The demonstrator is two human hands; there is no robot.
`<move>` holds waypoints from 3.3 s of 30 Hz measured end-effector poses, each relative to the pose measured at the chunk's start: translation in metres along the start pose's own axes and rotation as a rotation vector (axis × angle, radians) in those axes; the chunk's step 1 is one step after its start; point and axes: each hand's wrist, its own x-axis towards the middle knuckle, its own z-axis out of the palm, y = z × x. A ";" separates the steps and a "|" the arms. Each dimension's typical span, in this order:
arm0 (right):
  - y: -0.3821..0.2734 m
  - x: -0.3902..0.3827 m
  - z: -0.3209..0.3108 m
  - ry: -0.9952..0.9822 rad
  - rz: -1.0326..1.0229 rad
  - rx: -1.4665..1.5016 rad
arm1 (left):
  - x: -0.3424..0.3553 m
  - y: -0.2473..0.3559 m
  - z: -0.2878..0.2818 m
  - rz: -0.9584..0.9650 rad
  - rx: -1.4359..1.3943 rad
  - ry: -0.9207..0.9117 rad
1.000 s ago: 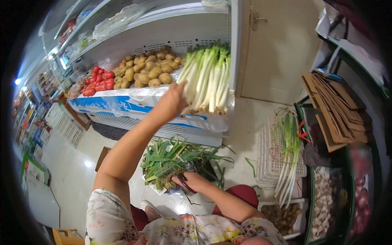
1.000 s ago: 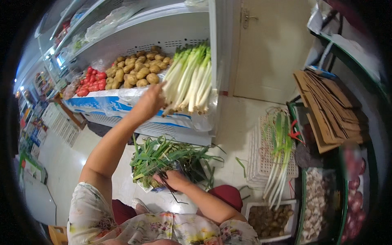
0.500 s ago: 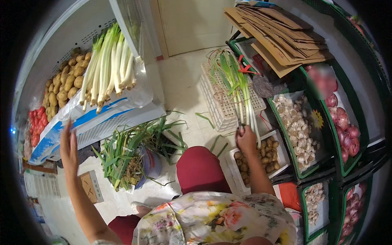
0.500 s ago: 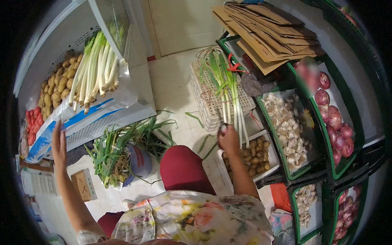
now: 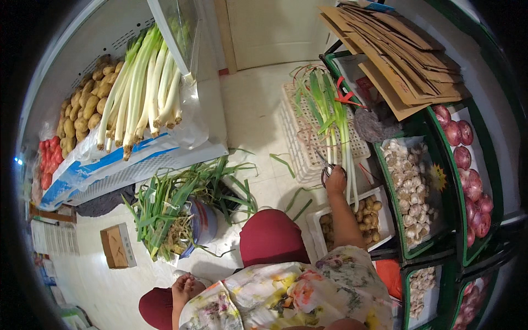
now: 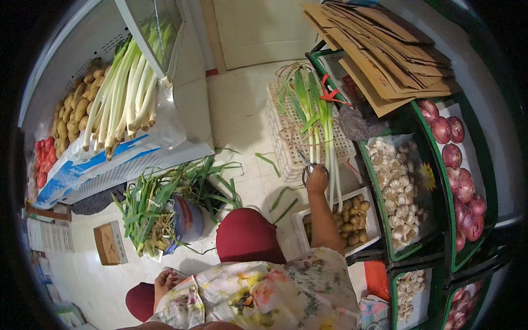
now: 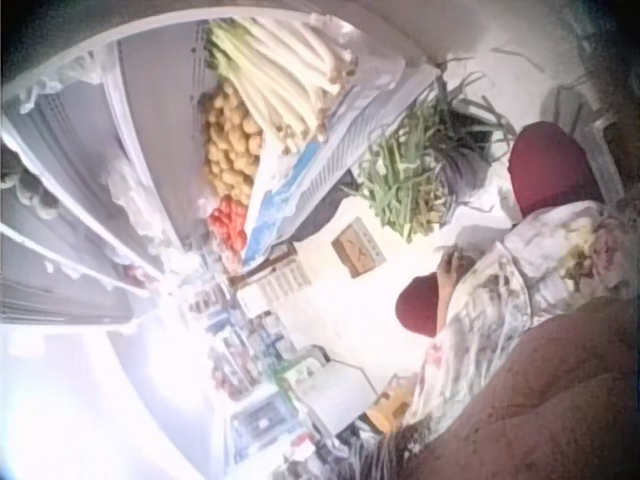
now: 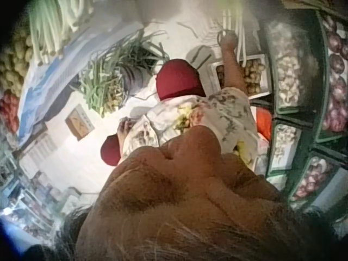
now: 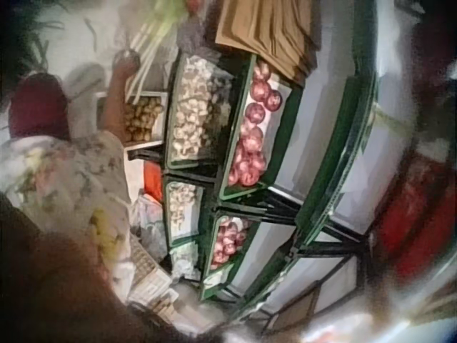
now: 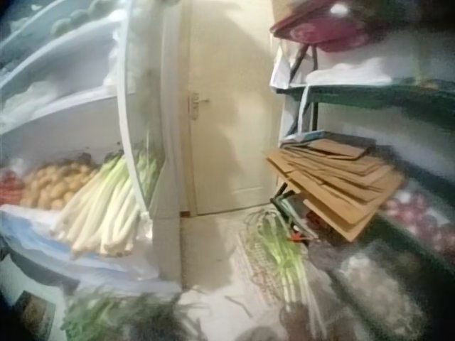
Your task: The person trims green onions with scissors, removing the roots and the upper parts of the leaves, and then collects the trimmings into a bucket.
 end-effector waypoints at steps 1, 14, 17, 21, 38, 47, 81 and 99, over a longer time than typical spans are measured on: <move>0.002 0.006 0.001 0.007 -0.043 -0.019 | 0.002 0.009 0.002 0.015 0.039 -0.010; -0.018 -0.046 -0.267 -0.609 0.046 1.080 | 0.005 0.061 0.024 0.236 0.047 -0.073; -0.021 -0.092 -0.309 -0.732 -0.015 1.340 | 0.026 0.117 0.067 0.503 0.134 -0.236; -0.070 -0.190 -0.337 -0.823 -0.126 1.648 | 0.021 0.219 0.154 0.928 0.268 -0.403; -0.220 -0.489 -0.254 -1.651 -0.604 1.002 | -0.038 0.154 0.022 0.707 -0.872 0.066; -0.270 -0.439 -0.187 -1.673 -0.770 0.641 | -0.086 0.084 -0.098 0.850 -1.157 0.317; -0.357 -0.381 -0.099 -1.910 -0.411 0.730 | 0.051 0.091 -0.099 0.504 -1.075 0.290; -0.354 -0.403 -0.067 -0.986 -1.137 0.656 | 0.032 0.081 -0.111 0.767 -0.669 0.297</move>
